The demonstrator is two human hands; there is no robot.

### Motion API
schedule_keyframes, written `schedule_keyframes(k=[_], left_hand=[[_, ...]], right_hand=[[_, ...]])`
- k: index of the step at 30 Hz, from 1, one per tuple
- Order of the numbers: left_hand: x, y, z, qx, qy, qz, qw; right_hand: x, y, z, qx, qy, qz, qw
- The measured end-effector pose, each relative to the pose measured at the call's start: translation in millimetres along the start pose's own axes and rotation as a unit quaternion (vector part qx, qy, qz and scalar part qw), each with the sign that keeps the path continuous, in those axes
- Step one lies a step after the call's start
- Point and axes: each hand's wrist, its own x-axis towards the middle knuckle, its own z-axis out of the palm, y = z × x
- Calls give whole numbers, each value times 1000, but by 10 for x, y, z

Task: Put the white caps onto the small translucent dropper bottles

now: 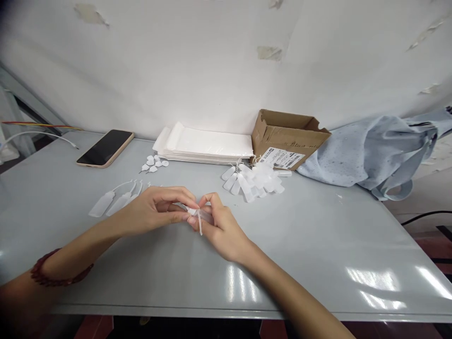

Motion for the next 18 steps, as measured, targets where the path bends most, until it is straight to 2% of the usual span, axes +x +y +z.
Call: schedule_keyframes(k=[4,7,10,14,18], left_hand=[[26,2,4,22,31,-5,999],[44,11,23,-8,63,-73,995],[40,29,35,-18,53,-130,990],[18,39,44,-29,31,-127,991],[11,24,77,-23,25,-113,993]], right_hand=[[-19,38,20,-112,39,-39,992],[-24,84,19,-162,56,-61,983],[-28,124,20,-208,73,-81,972],[-34,133,32,-239,80,-110,961],[-31,133,55,-210,111,-113,965]])
